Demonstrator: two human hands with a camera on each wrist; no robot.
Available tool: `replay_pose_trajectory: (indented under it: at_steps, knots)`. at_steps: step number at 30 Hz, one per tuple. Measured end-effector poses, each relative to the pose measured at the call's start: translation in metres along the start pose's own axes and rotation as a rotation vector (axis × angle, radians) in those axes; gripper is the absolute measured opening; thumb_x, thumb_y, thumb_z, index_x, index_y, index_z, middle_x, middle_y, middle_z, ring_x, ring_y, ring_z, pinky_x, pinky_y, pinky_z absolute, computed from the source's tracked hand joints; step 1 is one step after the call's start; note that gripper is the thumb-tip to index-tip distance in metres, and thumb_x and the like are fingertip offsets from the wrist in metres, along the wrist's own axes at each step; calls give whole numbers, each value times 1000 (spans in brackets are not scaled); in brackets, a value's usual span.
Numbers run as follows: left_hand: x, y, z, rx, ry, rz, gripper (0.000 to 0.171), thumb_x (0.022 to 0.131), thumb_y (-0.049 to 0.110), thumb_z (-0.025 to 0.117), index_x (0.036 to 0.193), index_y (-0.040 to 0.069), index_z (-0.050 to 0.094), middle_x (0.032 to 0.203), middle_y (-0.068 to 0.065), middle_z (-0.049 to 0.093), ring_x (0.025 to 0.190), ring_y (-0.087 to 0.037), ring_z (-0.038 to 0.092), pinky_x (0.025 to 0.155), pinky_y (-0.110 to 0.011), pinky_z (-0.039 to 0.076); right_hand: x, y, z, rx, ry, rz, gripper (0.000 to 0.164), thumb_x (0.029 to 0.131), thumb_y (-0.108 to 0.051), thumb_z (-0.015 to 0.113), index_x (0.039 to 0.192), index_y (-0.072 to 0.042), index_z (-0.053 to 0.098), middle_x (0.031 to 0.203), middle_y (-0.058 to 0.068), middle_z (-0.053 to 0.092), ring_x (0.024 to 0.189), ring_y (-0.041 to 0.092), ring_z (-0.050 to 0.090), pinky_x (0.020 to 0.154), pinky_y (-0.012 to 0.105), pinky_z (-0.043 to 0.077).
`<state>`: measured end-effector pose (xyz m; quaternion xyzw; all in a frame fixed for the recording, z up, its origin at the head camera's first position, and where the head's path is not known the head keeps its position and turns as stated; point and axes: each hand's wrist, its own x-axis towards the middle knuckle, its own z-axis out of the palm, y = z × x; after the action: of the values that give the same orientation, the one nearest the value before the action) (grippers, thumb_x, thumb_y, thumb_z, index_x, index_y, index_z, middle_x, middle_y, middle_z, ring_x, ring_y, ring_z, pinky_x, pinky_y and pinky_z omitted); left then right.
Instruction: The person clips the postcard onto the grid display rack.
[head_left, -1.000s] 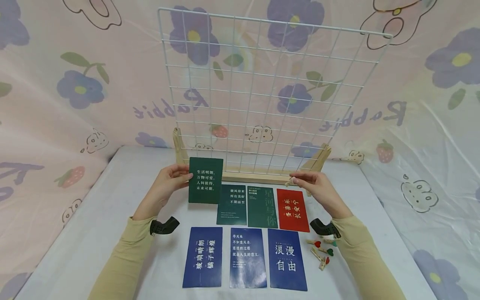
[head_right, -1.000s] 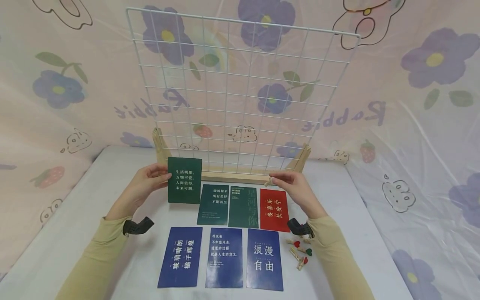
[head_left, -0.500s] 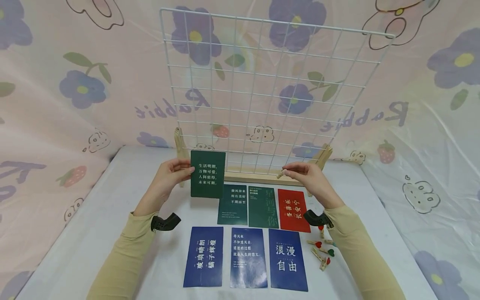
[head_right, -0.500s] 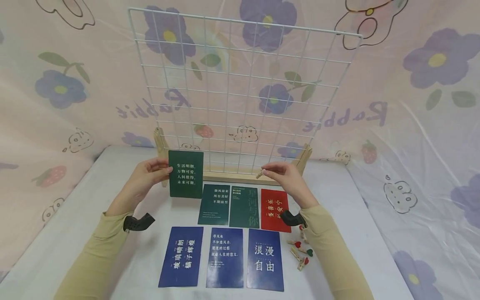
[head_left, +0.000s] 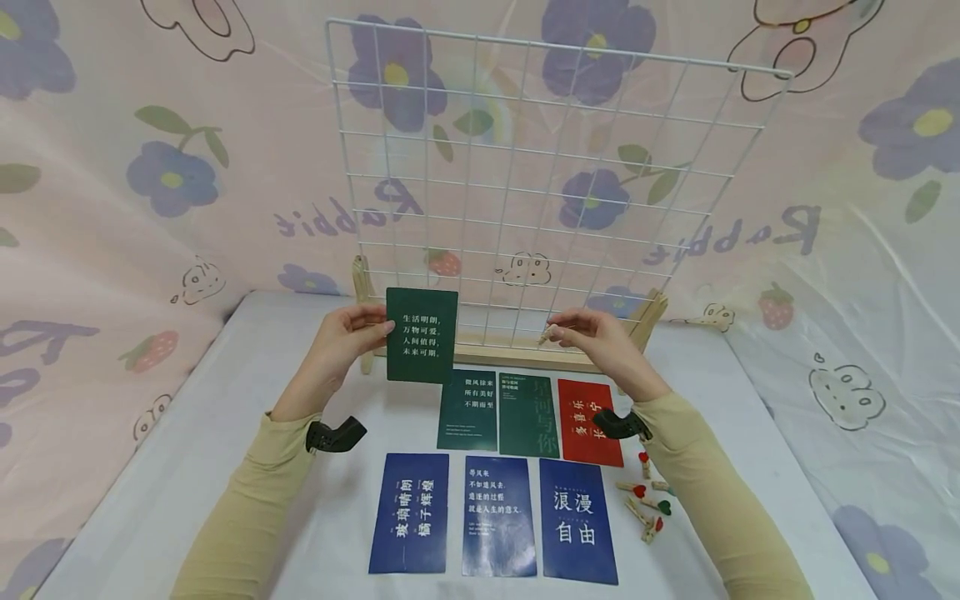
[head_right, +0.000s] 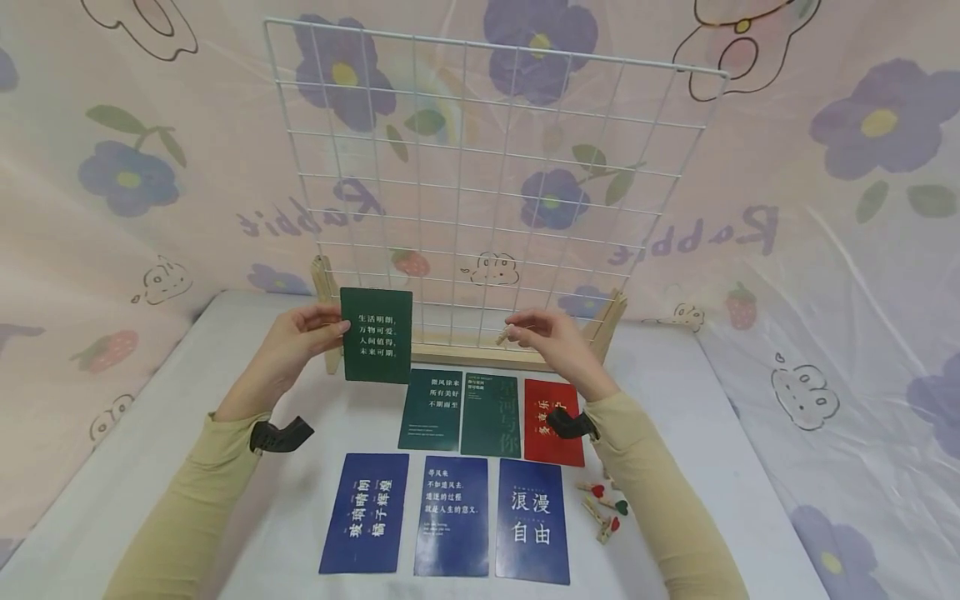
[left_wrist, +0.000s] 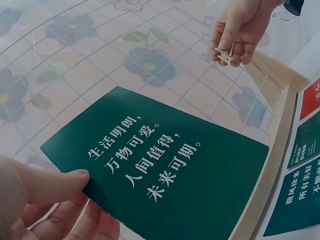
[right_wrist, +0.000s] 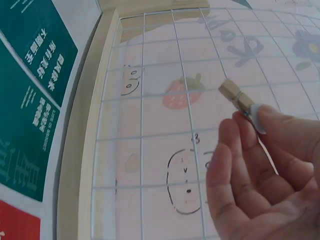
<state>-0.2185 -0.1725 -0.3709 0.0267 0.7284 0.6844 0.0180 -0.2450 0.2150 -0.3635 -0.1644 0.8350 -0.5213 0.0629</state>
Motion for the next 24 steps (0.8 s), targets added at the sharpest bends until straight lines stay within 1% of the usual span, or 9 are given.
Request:
replay_pose_trajectory:
  at_steps: [4,6,10,13,15,18,22,24]
  knots:
    - [2,4,2,0,6,14,35,93,7,64,125,-3,55,105,-11,59,90,-16,61,81,-26,54,6,-8,5,24,2,-14,30,94,-22,64,119,-6,62,113,9,65,98,22,62,88,29,52]
    - [3,5,3,6,9,21,35,93,7,64,125,-3,55,107,-12,59,91,-16,61,81,-25,54,8,-12,7,37,4,-20,30,93,-22,65,118,-6,63,113,9,65,97,22,62,87,28,52]
    - [8,9,5,10,21,21,36,92,9,64,125,-4,54,108,-12,58,92,-16,60,83,-26,54,13,-21,9,26,9,-28,28,92,-24,67,115,-8,65,110,7,66,96,22,63,88,31,51]
    - [11,12,6,-8,30,15,36,93,8,64,125,-4,53,107,-10,58,91,-15,60,84,-28,54,16,-28,7,16,3,-33,27,92,-24,67,114,-9,66,109,7,66,97,22,62,90,35,49]
    - [13,15,5,-27,38,17,36,93,8,64,125,-4,52,105,-8,57,90,-15,60,85,-28,53,19,-34,6,15,-3,-40,28,92,-24,66,115,-8,65,110,8,65,98,22,61,91,36,49]
    - [15,20,4,-50,51,25,33,93,8,64,123,-2,54,103,-5,57,90,-14,59,84,-26,53,23,-44,5,14,-9,-62,29,94,-23,64,117,-6,64,110,10,65,99,22,61,91,36,49]
    - [18,28,3,-50,55,48,32,93,9,64,121,0,55,103,-3,57,92,-14,58,83,-25,53,29,-57,1,16,4,-101,29,95,-20,62,117,-3,63,110,10,65,98,23,61,88,32,50]
    - [19,33,3,-36,54,63,32,93,9,64,122,-1,54,103,-4,57,92,-14,58,84,-25,53,32,-64,-1,26,15,-123,28,95,-18,62,117,-1,63,111,10,64,99,24,60,87,32,50]
